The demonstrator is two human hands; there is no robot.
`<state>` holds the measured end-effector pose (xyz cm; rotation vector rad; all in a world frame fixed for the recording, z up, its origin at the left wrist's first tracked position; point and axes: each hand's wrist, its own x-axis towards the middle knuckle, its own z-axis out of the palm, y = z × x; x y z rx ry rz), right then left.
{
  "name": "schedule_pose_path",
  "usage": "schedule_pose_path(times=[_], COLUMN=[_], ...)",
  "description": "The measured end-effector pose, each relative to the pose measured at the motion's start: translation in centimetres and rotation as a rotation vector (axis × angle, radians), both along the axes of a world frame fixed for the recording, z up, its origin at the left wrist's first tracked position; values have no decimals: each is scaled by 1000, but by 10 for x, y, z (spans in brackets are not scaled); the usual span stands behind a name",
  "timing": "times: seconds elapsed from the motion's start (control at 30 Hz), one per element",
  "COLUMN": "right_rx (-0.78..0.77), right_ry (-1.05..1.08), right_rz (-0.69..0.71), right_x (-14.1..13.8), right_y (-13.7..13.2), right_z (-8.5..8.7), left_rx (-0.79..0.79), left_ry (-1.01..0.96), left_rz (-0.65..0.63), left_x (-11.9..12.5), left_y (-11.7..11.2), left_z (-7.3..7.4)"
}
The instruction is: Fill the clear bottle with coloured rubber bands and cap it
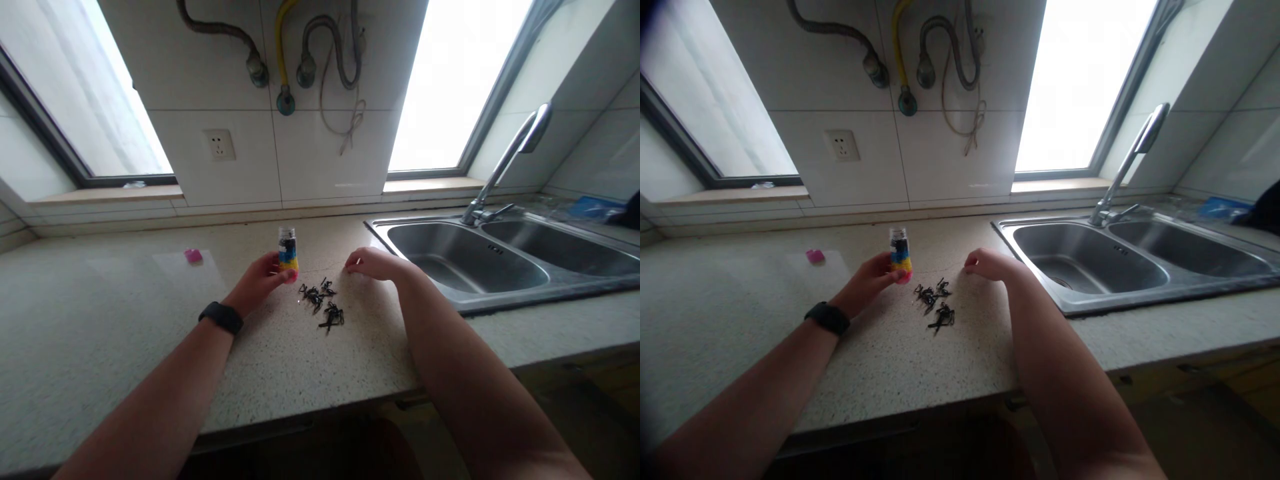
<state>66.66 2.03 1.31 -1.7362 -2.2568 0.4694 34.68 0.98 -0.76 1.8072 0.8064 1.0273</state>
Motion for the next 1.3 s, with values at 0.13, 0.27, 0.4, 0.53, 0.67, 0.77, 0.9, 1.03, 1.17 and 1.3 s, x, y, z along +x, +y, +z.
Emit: schedule_pose_path(times=[0.13, 0.27, 0.4, 0.53, 0.67, 0.77, 0.9, 1.03, 1.17, 1.3], right_rx=[-51, 13, 97, 141, 123, 49, -69, -168, -224, -221], right_ry=[-35, -26, 38, 12, -26, -51, -68, -66, -130, -203], right_rz=[4, 36, 133, 257, 298, 299, 265, 282, 344, 362], right_x=[3, -15, -42, -59, -62, -61, -63, -65, -64, -67], right_y=[0, 0, 0, -3, -7, -11, -20, -32, -42, -52], right_z=[-3, -7, -14, -16, -12, -7, 2, 15, 28, 35], left_rx=[12, 34, 46, 46, 54, 57, 63, 67, 65, 69], left_ry=[50, 68, 61, 60, 75, 85, 88, 93, 85, 85], left_rz=[2, 29, 28, 26, 29, 34, 42, 37, 25, 25], left_x=[0, 0, -1, 0, -1, -1, -1, -1, -1, 0], left_y=[2, 7, 10, 10, 10, 10, 10, 11, 10, 9], left_z=[-3, -8, -10, -10, -11, -11, -10, -11, -12, -11])
